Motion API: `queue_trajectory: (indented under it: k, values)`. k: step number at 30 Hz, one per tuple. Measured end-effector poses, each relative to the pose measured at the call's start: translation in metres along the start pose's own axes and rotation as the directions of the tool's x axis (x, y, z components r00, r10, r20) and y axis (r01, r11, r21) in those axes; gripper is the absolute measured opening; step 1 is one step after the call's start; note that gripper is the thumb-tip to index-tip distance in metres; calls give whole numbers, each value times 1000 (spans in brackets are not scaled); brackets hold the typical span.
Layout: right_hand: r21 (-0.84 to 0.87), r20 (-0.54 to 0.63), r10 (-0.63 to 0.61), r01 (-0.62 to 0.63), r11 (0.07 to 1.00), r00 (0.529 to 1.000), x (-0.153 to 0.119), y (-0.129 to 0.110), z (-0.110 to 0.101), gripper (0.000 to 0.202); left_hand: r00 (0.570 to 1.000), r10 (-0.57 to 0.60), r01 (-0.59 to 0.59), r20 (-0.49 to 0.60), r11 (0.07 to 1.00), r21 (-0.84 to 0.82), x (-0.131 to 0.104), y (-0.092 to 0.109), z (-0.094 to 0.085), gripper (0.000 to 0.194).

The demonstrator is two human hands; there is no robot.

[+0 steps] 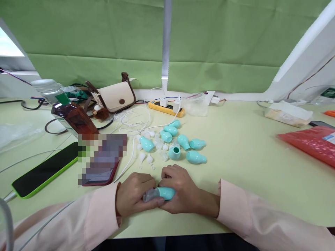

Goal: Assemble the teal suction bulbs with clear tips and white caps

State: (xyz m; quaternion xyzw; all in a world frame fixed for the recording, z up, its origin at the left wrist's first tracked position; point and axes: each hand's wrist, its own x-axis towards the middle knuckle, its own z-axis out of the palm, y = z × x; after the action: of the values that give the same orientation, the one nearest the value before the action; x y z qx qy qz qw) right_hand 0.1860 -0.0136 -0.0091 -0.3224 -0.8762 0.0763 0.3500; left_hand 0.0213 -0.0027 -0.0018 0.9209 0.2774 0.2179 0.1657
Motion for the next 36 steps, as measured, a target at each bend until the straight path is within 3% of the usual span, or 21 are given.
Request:
queue_trajectory:
  k: [5, 9, 12, 23, 26, 28, 30, 33, 36]
  values:
    - [21, 20, -133, 132, 991, 991, 2, 0, -3, 20, 989, -8, 50, 148, 958, -284, -1, -2, -1, 32]
    - [14, 30, -231, 231, 973, 972, 1, 3, -5, 21, 970, -58, 163, 235, 872, -462, 0, 1, -6, 33]
    - [54, 43, -235, 233, 971, 971, 0, 3, -6, 22, 957, -36, 203, 286, 788, -581, 1, 1, -8, 33]
    - [85, 46, -255, 250, 964, 966, 0, -2, -8, 32, 901, 24, 393, 432, 371, -841, 1, -3, 0, 40]
    - [22, 99, -343, 343, 939, 934, 0, 2, -10, 29, 888, 30, 439, 459, 239, -866, 3, -1, -5, 43]
    - [-9, 150, -413, 418, 908, 898, 1, 4, -12, 23, 895, 17, 441, 445, 103, -892, 6, -1, -10, 44]
    - [13, 137, -386, 388, 922, 912, 2, 4, -16, 21, 920, -67, 389, 387, 23, -921, 8, -4, -14, 41]
    - [46, 26, -237, 235, 971, 971, 5, 2, -21, 20, 923, -274, 315, 271, 132, -940, 10, -9, -15, 31]
    - [16, -77, -162, 164, 986, 984, 7, 3, -20, 21, 883, -462, 293, 82, 405, -866, 10, -14, -11, 20]
